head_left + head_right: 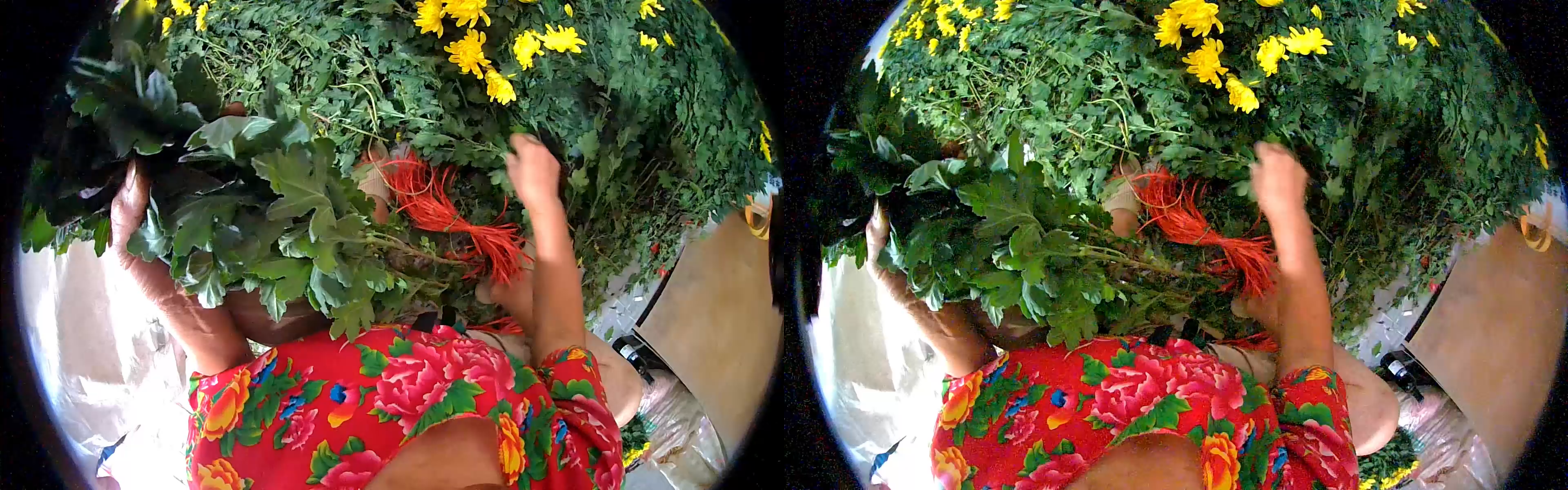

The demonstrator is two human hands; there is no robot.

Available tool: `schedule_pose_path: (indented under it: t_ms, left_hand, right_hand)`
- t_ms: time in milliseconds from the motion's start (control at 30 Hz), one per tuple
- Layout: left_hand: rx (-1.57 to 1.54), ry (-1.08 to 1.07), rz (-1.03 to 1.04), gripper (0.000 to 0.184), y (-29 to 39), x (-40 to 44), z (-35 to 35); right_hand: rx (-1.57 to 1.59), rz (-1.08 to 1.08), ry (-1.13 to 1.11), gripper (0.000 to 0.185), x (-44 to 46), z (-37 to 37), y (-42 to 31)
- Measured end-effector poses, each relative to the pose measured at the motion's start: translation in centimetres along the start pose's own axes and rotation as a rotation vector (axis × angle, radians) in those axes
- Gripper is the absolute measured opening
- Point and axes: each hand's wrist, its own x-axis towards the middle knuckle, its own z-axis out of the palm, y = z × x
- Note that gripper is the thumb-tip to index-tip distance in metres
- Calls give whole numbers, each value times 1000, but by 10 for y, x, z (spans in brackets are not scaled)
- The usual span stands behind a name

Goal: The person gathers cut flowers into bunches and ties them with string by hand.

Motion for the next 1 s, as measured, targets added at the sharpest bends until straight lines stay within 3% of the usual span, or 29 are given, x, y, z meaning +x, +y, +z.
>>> schedule_pose_path:
  t_ms: [33, 100, 167, 200, 267, 367, 400, 500, 533, 600, 633, 700, 733, 800, 900, 933, 1000]
  left_hand:
    - [5, -1, -1, 36, 0, 0, -1]
    - [20, 89, 10, 35, 1, 0, -9]
    - [50, 127, 18, 35, 3, -3, -15]
    - [68, 138, 18, 36, 5, -3, -17]
    - [106, 161, 22, 36, 8, -3, -23]
    - [185, 174, -4, 37, 9, 0, -42]
    - [206, 192, -6, 38, 7, 3, -49]
    - [295, 343, 32, 39, -4, 7, -59]
    - [178, 129, -42, 39, -3, 7, -49]
    - [65, -103, -110, 40, -4, 8, -47]
    - [92, -111, -127, 40, -6, 9, -48]
    - [109, -131, -133, 41, -9, 9, -54]
    - [219, 3, -86, 41, -9, 9, -61]
    - [253, 23, -70, 45, -10, 9, -55]
    - [217, 80, -90, 49, -11, 6, -45]
    - [198, 96, -95, 50, -12, 5, -42]
    - [175, -126, -143, 57, -9, 6, -33]
  right_hand:
    - [87, -141, 52, 23, 6, 10, -15]
    - [-91, -348, 200, 36, 11, 40, -38]
    - [-338, -212, -24, 50, 6, 86, -28]
    - [-335, -210, -23, 50, 3, 87, -30]
    - [99, 45, -339, 50, -6, 77, -28]
    - [453, -49, -102, 51, -21, 63, -42]
    - [462, -14, -199, 54, -18, 62, -49]
    - [475, -136, -160, 53, -5, 46, -85]
    - [462, -141, -177, 50, -1, 37, -92]
    - [434, -177, -174, 38, 2, 1, -100]
    - [431, -172, -157, 38, 3, -16, -94]
    - [492, -65, -339, 30, 8, -50, -74]
    - [405, -96, -368, 29, 5, -77, -57]
    - [203, -179, -418, 29, -9, -132, -9]
    - [26, -182, -507, 39, -51, -223, 68]
    - [90, -123, -522, 36, -69, -244, 102]
    - [-117, 247, -697, 37, -110, -267, 196]
